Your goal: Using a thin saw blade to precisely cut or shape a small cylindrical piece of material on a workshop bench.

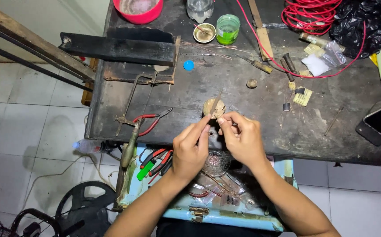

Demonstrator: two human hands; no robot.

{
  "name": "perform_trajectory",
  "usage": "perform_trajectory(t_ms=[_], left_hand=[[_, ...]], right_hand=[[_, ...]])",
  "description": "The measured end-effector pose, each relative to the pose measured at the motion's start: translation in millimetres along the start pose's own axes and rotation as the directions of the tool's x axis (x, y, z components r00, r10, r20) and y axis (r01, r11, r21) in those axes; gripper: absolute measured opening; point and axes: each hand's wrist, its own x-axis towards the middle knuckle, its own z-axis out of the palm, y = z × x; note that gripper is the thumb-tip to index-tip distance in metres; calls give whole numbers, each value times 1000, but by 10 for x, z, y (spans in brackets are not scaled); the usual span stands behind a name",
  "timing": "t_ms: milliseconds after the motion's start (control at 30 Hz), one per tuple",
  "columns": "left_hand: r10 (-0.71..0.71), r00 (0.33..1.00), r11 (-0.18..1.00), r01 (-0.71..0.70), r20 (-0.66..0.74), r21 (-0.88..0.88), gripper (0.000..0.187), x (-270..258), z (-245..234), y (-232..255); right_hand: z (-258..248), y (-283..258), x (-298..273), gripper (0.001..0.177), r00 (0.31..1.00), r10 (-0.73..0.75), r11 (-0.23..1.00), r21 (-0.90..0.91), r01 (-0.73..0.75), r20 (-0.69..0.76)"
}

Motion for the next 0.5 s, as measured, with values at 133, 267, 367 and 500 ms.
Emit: perform_trajectory(t_ms=[133, 267, 367, 500], left_hand=[[5, 1000, 1000, -5, 13, -18, 29, -13, 23, 26], [25, 1000, 1000, -25, 13, 2, 28, 121, -26, 70], [56, 998, 998, -56, 28, 1, 25, 177, -122, 143], [44, 995, 999, -41, 92, -26, 16, -4, -198, 42]], right_hand=[[3, 6, 3, 14, 1000, -16, 1000, -15, 16, -12], [-10, 8, -5, 14, 997, -73, 995, -62, 72, -4], [-62, 8, -32, 14, 989, -138, 986, -84, 142, 56], [-188, -115, -81, 13, 950, -188, 982, 65, 177, 249]])
